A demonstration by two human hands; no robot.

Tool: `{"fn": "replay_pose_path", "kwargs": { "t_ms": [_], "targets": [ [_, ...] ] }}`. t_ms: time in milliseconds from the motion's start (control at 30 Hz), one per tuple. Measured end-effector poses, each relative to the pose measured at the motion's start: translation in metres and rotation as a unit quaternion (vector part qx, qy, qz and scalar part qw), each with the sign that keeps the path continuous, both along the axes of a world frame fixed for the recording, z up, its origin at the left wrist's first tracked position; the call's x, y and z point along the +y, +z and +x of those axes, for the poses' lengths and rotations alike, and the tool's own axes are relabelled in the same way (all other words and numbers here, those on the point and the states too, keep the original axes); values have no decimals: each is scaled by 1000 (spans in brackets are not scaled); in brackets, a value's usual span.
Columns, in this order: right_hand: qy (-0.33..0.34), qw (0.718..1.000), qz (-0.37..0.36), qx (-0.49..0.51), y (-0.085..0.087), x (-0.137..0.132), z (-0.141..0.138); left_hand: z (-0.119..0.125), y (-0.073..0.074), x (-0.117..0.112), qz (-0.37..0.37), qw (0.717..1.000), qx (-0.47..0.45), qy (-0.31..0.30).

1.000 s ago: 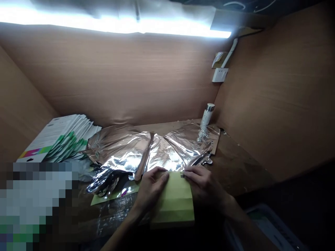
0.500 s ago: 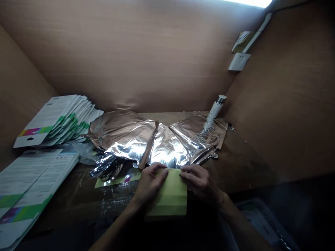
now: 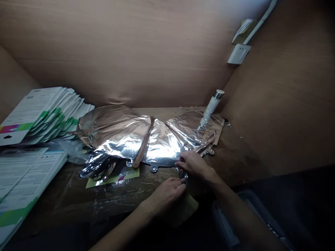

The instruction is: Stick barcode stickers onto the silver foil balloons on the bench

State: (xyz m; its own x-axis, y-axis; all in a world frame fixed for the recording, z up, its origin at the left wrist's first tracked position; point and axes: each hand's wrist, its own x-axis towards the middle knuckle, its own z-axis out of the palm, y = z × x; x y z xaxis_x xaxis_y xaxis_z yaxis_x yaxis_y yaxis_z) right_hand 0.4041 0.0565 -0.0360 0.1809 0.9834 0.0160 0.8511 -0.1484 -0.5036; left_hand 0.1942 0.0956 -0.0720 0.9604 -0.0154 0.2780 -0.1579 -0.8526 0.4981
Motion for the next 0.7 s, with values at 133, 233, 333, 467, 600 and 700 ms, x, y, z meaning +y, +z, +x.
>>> {"fn": "replay_pose_path", "kwargs": {
  "t_ms": [133,233,333,467,600,700],
  "targets": [
    [-127,989,71,16,-2,-45,-1,-7,7,-4,-119,991,-4,53],
    [-13,965,34,261,-2,-94,-2,-2,28,0,-229,966,-1,118],
    [1,922,10,388,-3,-133,4,37,53,18,-259,953,4,158],
    [56,908,-2,415,3,-148,21,145,63,49,-161,962,-9,221],
    [131,915,-7,382,4,-142,29,232,44,69,-96,972,105,187],
    [85,909,38,407,-2,-144,38,248,35,85,-116,966,156,173]
  ]
}}
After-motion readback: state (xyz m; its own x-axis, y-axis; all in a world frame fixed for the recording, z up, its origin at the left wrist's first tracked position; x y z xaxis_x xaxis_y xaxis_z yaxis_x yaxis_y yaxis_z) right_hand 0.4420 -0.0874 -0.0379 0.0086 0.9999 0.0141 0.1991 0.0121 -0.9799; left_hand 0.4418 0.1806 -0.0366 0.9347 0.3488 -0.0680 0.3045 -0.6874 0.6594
